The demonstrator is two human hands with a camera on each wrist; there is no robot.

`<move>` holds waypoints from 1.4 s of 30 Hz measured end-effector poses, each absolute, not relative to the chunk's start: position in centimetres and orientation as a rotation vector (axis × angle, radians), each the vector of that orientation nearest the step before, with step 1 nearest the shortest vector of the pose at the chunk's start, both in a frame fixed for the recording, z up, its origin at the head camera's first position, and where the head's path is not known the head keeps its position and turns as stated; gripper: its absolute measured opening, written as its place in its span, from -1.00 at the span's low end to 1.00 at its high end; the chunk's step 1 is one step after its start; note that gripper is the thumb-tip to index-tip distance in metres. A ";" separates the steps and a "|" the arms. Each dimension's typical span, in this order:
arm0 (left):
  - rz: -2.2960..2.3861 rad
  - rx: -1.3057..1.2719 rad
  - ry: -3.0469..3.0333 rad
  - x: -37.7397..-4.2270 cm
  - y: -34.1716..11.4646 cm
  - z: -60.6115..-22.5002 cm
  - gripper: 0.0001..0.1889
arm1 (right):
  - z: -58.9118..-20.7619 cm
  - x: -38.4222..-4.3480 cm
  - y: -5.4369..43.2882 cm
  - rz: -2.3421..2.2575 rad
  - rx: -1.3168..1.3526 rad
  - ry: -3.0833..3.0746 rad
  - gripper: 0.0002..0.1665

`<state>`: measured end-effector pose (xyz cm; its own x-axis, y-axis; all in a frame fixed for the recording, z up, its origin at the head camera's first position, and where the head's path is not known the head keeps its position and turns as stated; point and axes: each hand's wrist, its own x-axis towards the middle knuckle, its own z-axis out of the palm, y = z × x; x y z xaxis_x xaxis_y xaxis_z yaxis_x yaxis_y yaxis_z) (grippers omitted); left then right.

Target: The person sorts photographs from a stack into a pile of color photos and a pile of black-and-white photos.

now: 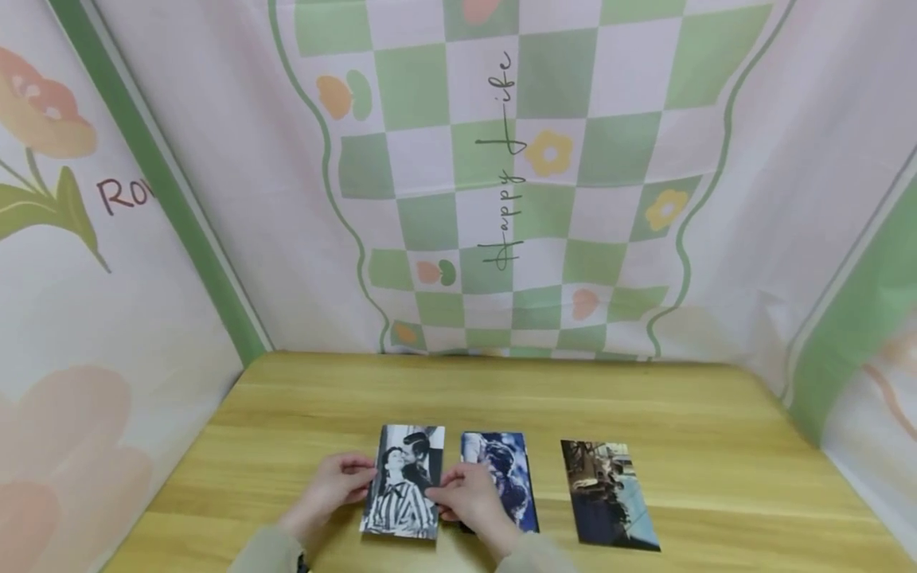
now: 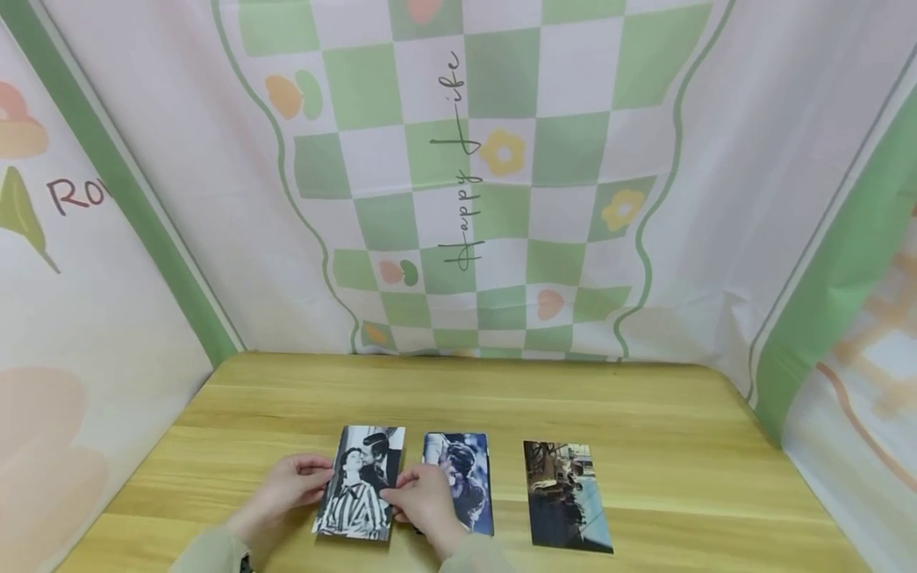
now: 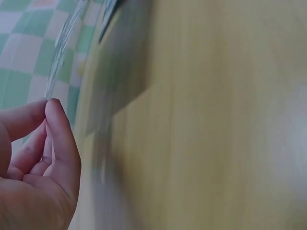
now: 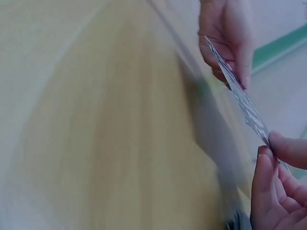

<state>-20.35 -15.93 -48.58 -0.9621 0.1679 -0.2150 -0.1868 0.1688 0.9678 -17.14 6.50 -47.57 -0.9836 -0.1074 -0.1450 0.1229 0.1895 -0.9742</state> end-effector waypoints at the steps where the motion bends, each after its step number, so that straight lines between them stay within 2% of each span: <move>1: 1.854 -0.025 2.196 -20.3 -16.2 -48.6 -0.72 | -47.6 -17.1 6.1 -1.890 0.013 2.292 -0.81; 17: 1.519 -0.153 2.568 -20.5 -17.0 -48.7 -0.90 | -48.3 -17.4 3.0 -1.605 0.010 2.627 -0.67; 29: 1.299 -0.055 2.763 -20.3 -16.7 -48.0 -0.95 | -48.2 -17.6 2.6 -1.272 -0.008 2.913 -0.61; 42: 1.269 -0.088 2.776 -20.0 -16.7 -47.7 -0.95 | -48.4 -17.6 2.6 -1.272 -0.041 2.950 -0.59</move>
<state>-19.99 -16.72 -47.70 -0.9945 -0.0160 -0.1039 -0.0890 0.6536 0.7516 -17.58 2.60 -48.37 -0.9971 0.0049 0.0757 -0.0517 0.6867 -0.7251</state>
